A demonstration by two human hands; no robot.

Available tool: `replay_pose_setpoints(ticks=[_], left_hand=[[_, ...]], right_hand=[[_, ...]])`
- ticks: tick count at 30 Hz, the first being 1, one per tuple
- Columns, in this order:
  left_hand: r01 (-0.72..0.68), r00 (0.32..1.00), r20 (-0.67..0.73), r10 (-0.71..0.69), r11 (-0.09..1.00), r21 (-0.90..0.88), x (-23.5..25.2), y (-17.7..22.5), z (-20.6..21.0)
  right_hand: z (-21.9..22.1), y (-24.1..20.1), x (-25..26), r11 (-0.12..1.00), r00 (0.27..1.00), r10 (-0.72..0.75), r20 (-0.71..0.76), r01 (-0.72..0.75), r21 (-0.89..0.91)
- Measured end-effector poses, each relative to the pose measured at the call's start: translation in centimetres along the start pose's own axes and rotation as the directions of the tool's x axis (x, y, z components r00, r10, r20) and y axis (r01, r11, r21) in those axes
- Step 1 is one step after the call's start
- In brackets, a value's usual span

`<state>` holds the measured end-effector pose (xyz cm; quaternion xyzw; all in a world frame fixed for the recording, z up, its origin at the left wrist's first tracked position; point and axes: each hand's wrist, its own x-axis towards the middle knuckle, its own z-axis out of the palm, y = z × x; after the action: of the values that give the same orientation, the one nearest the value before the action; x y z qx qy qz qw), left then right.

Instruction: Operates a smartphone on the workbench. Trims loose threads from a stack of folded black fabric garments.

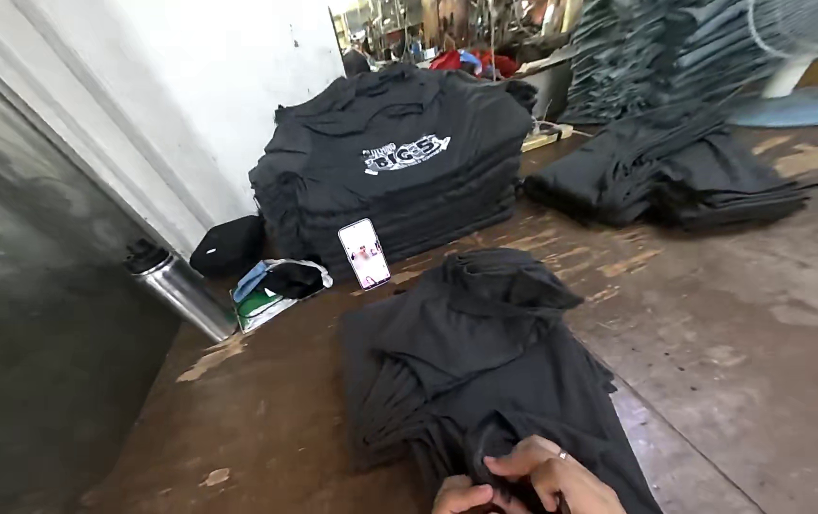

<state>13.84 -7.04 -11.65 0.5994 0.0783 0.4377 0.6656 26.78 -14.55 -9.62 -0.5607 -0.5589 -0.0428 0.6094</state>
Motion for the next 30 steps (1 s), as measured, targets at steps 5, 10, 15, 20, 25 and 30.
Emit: replay_pose_setpoints(ticks=[5,10,15,20,25,30], left_hand=[[-0.002,0.999,-0.043,0.005,0.997,0.074,0.1,0.0,0.4],[0.011,0.997,-0.078,0.0,0.99,0.139,0.1,0.1,0.5],[0.028,0.999,-0.048,-0.023,0.993,0.111,-0.1,0.1,0.4],[0.017,0.997,-0.072,-0.007,0.991,0.13,-0.2,-0.1,0.5],[0.01,0.992,-0.124,0.009,0.988,0.151,-0.1,0.0,0.5],[0.084,0.976,-0.203,-0.074,0.995,0.044,0.3,0.2,0.4]], right_hand=[[0.1,-0.3,0.1,0.993,0.995,0.094,-0.03,-0.092,0.07],[0.0,-0.1,-0.1,0.99,0.991,0.133,-0.021,-0.132,0.047],[0.3,-0.3,-0.4,0.995,0.994,0.094,-0.054,-0.096,-0.037],[0.3,-1.7,-0.7,0.995,0.998,0.069,-0.001,-0.069,-0.072],[0.5,-2.5,-1.1,0.997,0.998,0.055,0.043,-0.057,0.05],[-0.9,-0.8,-1.0,0.985,0.977,0.165,0.132,-0.17,0.03]])
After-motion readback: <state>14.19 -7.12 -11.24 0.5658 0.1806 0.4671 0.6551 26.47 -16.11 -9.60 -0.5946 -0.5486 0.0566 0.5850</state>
